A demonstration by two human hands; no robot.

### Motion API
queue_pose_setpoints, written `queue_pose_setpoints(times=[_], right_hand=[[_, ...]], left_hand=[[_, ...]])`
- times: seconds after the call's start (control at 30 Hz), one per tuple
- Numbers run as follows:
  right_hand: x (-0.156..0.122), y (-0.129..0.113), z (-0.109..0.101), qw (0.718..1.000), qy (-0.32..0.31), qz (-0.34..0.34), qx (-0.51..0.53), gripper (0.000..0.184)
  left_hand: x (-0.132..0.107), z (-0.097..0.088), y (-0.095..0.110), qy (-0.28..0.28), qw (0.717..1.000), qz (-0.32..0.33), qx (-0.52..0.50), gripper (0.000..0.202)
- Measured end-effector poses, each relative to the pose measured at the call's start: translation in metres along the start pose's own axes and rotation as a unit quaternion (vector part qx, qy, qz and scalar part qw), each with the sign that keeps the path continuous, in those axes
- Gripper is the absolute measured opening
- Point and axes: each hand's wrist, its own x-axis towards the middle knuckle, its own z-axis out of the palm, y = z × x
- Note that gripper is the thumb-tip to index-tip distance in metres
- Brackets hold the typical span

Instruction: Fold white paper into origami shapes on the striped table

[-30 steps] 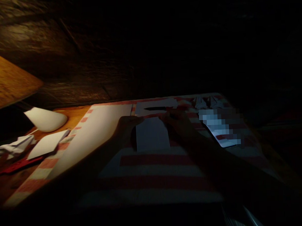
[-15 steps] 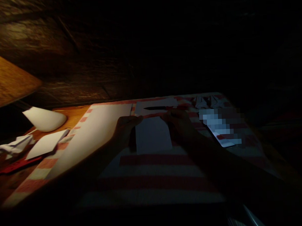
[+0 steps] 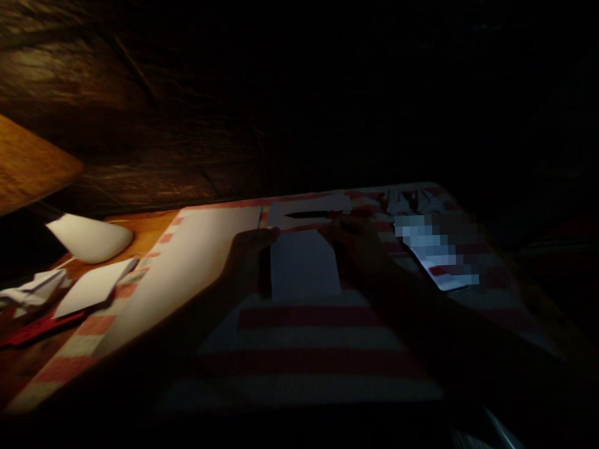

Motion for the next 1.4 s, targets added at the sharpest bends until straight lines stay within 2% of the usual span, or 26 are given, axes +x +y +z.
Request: queue_pose_setpoints(times=[0.07,0.17,0.23,0.33,0.4,0.47,0.53,0.63,0.73,0.83,0.93,1.03,1.13,1.4], right_hand=[[0.0,-0.002,0.001,1.0,0.002,0.003,0.004,0.026],[-0.002,-0.005,0.003,1.0,0.002,0.021,0.0,0.025],[-0.005,-0.007,0.003,0.999,-0.015,0.039,-0.009,0.026],[-0.007,-0.006,0.003,0.995,-0.072,0.057,-0.04,0.03],[-0.007,-0.004,0.001,0.989,-0.117,0.055,-0.078,0.033],[-0.006,-0.001,-0.001,0.981,-0.149,0.045,-0.112,0.032],[-0.004,0.001,-0.002,0.978,-0.164,0.041,-0.12,0.031],[-0.003,0.0,-0.002,0.982,-0.151,0.053,-0.101,0.031],[-0.004,-0.003,0.0,0.984,-0.134,0.059,-0.105,0.03],[-0.005,-0.006,0.001,0.982,-0.141,0.051,-0.117,0.03],[-0.008,-0.006,0.003,0.973,-0.184,0.052,-0.131,0.031],[-0.01,-0.004,0.006,0.965,-0.213,0.048,-0.148,0.031],[-0.011,-0.004,0.008,0.964,-0.213,0.046,-0.153,0.031],[-0.014,-0.008,0.009,0.963,-0.233,0.052,-0.121,0.026]], left_hand=[[-0.001,0.002,0.0,0.008,1.0,0.001,-0.007,0.037],[0.0,0.001,0.001,-0.013,1.0,-0.003,0.006,0.029],[0.001,-0.001,0.002,-0.047,0.999,-0.016,0.012,0.024],[0.002,-0.004,0.005,-0.128,0.991,-0.032,0.027,0.028],[0.001,-0.004,0.007,-0.18,0.98,-0.032,0.073,0.028],[0.0,-0.004,0.007,-0.202,0.97,-0.023,0.131,0.025],[-0.002,-0.002,0.007,-0.196,0.965,0.003,0.173,0.022],[-0.002,-0.002,0.006,-0.16,0.968,0.047,0.189,0.019],[-0.001,-0.003,0.007,-0.137,0.973,0.045,0.183,0.021],[-0.002,-0.004,0.008,-0.179,0.97,0.007,0.166,0.026],[-0.004,-0.003,0.008,-0.211,0.963,-0.006,0.166,0.032],[-0.005,-0.001,0.006,-0.215,0.957,0.031,0.195,0.033],[-0.004,0.0,0.005,-0.211,0.958,0.053,0.186,0.032],[-0.007,0.001,0.006,-0.205,0.966,0.019,0.156,0.032]])
